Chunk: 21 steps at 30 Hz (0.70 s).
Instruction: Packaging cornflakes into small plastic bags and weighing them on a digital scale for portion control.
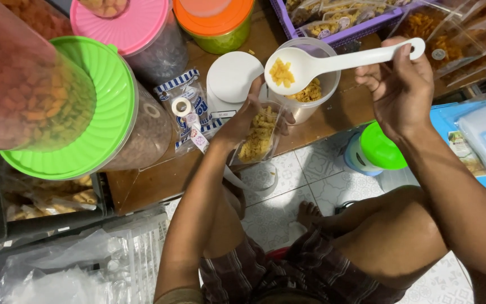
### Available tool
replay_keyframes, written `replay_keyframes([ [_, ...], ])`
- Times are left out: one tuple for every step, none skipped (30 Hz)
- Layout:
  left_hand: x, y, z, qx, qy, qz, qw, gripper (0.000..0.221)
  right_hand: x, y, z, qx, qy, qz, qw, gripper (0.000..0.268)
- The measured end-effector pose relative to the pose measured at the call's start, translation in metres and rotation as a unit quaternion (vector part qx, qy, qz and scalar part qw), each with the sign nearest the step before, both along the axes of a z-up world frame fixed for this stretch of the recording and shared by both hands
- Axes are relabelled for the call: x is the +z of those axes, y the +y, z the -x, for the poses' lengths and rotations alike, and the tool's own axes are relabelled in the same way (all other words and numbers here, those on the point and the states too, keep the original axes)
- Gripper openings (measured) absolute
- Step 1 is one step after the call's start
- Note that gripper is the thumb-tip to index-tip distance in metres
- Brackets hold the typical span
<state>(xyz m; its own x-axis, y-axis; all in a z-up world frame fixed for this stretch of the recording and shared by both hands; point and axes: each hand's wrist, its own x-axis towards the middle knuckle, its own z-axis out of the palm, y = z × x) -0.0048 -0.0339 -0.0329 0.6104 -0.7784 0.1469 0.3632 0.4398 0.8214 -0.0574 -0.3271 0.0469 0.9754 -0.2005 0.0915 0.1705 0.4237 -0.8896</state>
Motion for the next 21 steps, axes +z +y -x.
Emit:
replay_keyframes([
  [-0.006,0.001,-0.002,-0.016,0.005,0.013,1.0,0.101,-0.001,0.0,0.001,0.018,-0.01,0.014,1.0,0.027],
  [-0.002,0.001,-0.001,-0.015,0.005,0.013,1.0,0.101,-0.001,0.001,0.002,0.019,-0.01,0.014,1.0,0.027],
  [0.001,0.0,0.0,-0.021,0.002,0.021,1.0,0.102,0.0,0.003,0.003,0.025,-0.014,0.026,0.999,0.027],
  [0.005,0.0,0.001,-0.026,-0.002,0.029,0.999,0.105,0.0,0.004,0.004,0.03,-0.018,0.039,0.999,0.027],
  [0.004,0.001,0.0,-0.026,-0.002,0.029,0.999,0.105,-0.001,0.004,0.005,0.03,-0.017,0.039,0.999,0.027],
  [0.003,0.001,-0.001,-0.034,-0.005,0.026,0.999,0.104,-0.002,0.003,0.006,0.052,-0.038,0.052,0.997,0.025],
  [0.002,0.001,-0.002,-0.041,-0.009,0.023,0.999,0.104,-0.003,0.002,0.007,0.074,-0.058,0.066,0.993,0.024],
  [0.003,0.001,-0.001,-0.041,-0.008,0.023,0.999,0.104,-0.005,-0.001,0.007,0.074,-0.057,0.066,0.993,0.024],
  [0.003,0.002,-0.001,-0.032,-0.019,0.028,0.999,0.099,-0.007,-0.004,0.008,0.095,-0.064,0.053,0.992,0.02],
  [0.004,0.002,0.0,-0.023,-0.029,0.032,0.999,0.094,-0.01,-0.006,0.008,0.117,-0.07,0.039,0.99,0.018],
  [0.004,0.002,0.001,-0.023,-0.029,0.033,0.999,0.094,-0.007,-0.005,0.009,0.117,-0.069,0.04,0.99,0.018],
  [0.004,0.003,0.0,-0.02,-0.021,0.037,0.999,0.097,-0.003,-0.004,0.01,0.149,-0.09,0.032,0.984,0.014],
  [0.005,0.003,0.0,-0.017,-0.014,0.041,0.999,0.1,0.0,-0.003,0.011,0.18,-0.11,0.025,0.977,0.012],
  [0.009,0.003,0.002,-0.017,-0.014,0.041,0.999,0.1,0.001,-0.003,0.011,0.181,-0.11,0.025,0.977,0.012],
  [0.013,0.003,0.004,-0.009,-0.031,0.057,0.998,0.093,0.001,-0.002,0.011,0.192,-0.113,0.022,0.975,0.015],
  [0.017,0.003,0.006,-0.002,-0.048,0.073,0.996,0.086,0.002,-0.002,0.011,0.204,-0.116,0.019,0.972,0.02],
  [0.015,0.003,0.005,-0.001,-0.049,0.074,0.996,0.086,0.002,-0.002,0.012,0.204,-0.116,0.019,0.972,0.02],
  [0.013,0.004,0.003,-0.007,-0.058,0.069,0.996,0.086,0.002,-0.001,0.012,0.208,-0.121,0.019,0.971,0.021],
  [0.011,0.004,0.002,-0.012,-0.067,0.065,0.996,0.087,0.002,-0.001,0.012,0.211,-0.125,0.02,0.969,0.022],
  [0.008,0.003,0.0,-0.011,-0.067,0.065,0.996,0.087,0.003,-0.001,0.012,0.211,-0.125,0.02,0.969,0.022],
  [0.005,0.001,-0.002,-0.014,-0.071,0.074,0.995,0.085,0.004,0.0,0.011,0.195,-0.132,0.023,0.972,0.022],
])
